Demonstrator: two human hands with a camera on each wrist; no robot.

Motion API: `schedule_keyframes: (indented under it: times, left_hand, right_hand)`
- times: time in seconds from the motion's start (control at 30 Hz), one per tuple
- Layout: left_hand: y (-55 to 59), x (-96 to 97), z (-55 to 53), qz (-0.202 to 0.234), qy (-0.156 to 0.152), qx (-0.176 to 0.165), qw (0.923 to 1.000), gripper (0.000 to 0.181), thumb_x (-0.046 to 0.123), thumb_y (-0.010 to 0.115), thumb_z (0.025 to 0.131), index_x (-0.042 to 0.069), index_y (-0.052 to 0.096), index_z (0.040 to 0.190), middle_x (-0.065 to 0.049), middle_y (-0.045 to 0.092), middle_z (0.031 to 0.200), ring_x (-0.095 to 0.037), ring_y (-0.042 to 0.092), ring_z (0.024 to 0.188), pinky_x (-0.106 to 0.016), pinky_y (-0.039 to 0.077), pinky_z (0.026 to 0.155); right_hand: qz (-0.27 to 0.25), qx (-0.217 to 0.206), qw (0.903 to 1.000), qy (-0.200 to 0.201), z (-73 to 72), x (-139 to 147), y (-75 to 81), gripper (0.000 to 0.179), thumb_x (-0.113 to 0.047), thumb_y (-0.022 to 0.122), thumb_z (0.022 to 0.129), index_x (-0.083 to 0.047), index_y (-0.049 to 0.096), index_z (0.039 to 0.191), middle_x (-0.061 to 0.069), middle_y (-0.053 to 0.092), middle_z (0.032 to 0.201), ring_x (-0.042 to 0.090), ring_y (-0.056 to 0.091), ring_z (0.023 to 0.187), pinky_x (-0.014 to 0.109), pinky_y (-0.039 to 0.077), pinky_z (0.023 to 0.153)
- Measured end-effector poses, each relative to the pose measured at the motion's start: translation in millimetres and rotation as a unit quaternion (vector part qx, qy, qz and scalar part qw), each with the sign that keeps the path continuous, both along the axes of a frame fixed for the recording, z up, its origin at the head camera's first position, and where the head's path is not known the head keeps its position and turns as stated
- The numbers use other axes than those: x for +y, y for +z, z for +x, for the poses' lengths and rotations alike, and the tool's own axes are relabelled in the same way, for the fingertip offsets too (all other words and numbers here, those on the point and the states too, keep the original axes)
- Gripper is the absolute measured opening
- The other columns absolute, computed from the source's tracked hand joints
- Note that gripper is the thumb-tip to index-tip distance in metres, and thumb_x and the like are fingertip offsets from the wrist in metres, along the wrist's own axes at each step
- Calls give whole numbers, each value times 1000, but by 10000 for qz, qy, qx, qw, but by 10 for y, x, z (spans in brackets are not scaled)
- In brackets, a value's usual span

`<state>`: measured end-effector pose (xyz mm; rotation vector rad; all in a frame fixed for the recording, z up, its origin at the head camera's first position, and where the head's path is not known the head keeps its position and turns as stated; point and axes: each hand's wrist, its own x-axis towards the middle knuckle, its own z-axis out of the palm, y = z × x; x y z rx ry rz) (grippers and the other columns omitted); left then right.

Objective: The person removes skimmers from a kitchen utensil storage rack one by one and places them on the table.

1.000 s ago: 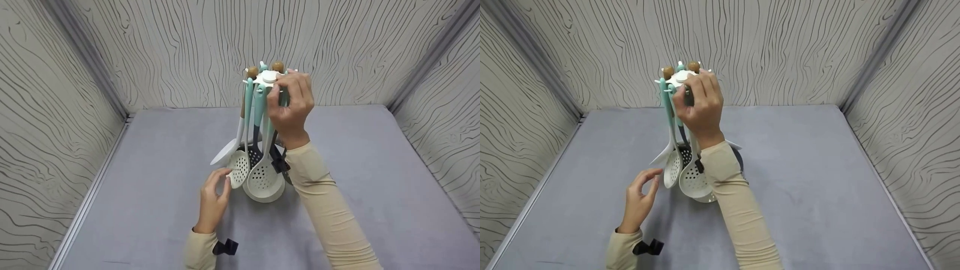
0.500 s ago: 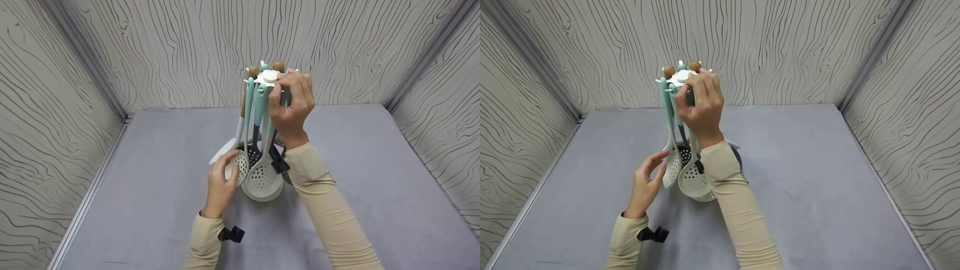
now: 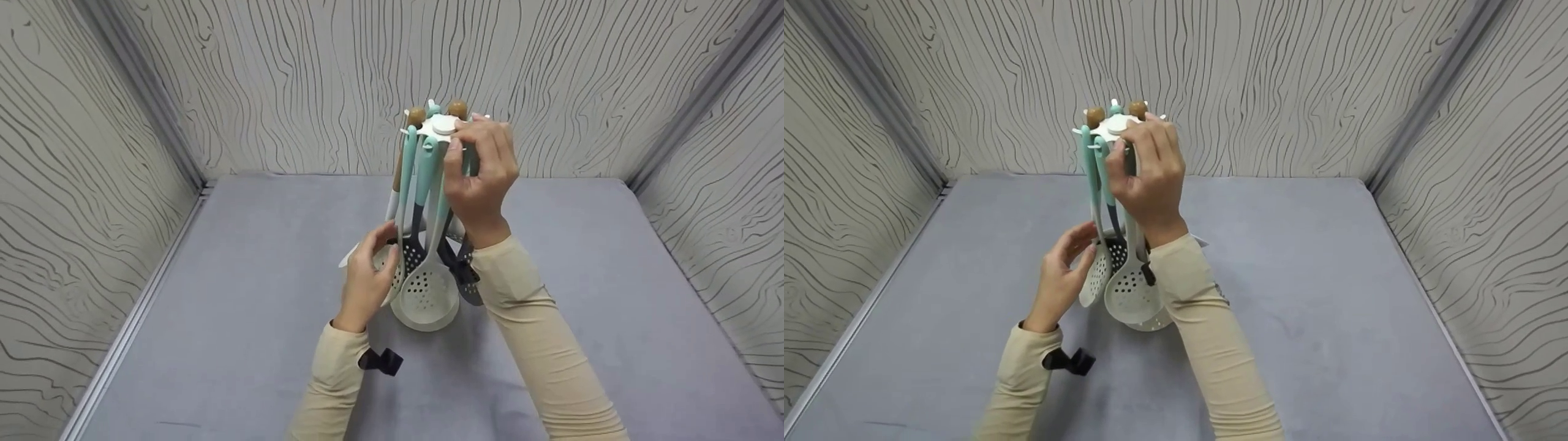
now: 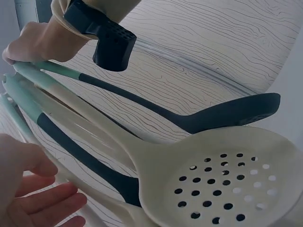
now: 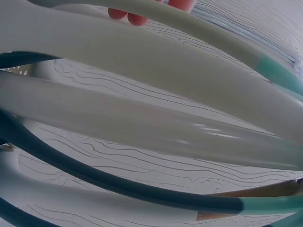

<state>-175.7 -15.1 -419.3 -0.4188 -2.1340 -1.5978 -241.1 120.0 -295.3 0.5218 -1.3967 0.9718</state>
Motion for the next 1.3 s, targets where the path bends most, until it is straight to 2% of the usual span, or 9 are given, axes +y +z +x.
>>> schedule_keyframes:
  times: [0.13, 0.43, 0.87, 1.17, 1.3]
  left_hand:
    - [21, 14, -39, 32, -70, 30, 10000, 36, 3, 55, 93, -3, 55, 129, -18, 66, 117, -29, 64, 113, -34, 52, 104]
    - [27, 39, -106, 5, 191, -42, 9998, 31, 4, 59, 92, -4, 59, 122, -16, 64, 106, -27, 66, 103, -28, 57, 96]
    - [50, 5, -41, 43, 98, 24, 9999, 21, 5, 58, 94, -4, 63, 112, -19, 65, 104, -28, 68, 101, -26, 59, 93]
    - [46, -11, -35, 37, 120, 22, 9999, 21, 4, 60, 92, -7, 64, 110, -19, 66, 100, -29, 69, 97, -25, 59, 91]
    - [90, -30, -53, 39, 209, 78, 9997, 22, 5, 61, 92, -5, 64, 111, -19, 66, 101, -29, 68, 98, -25, 59, 91]
  right_hand:
    - [-9, -64, 10000, 51, -4, -17, 15, 16, -7, 54, 79, 4, 61, 71, 19, 65, 77, 31, 60, 81, 37, 56, 95]
    - [-23, -90, 9999, 67, -34, -71, 20, 17, -9, 53, 79, 4, 61, 71, 19, 65, 75, 31, 60, 80, 36, 56, 94]
    - [-112, -24, 9999, 50, -55, -61, 7, 16, -7, 53, 78, 4, 61, 69, 19, 64, 74, 32, 58, 77, 35, 56, 90]
    - [-46, -63, 10000, -40, -42, -61, -5, 15, -8, 53, 78, 3, 60, 70, 19, 63, 74, 30, 58, 79, 34, 57, 90]
    - [-33, -66, 9999, -70, -55, -74, 24, 16, -8, 53, 79, 3, 60, 71, 18, 64, 75, 30, 59, 79, 34, 57, 90]
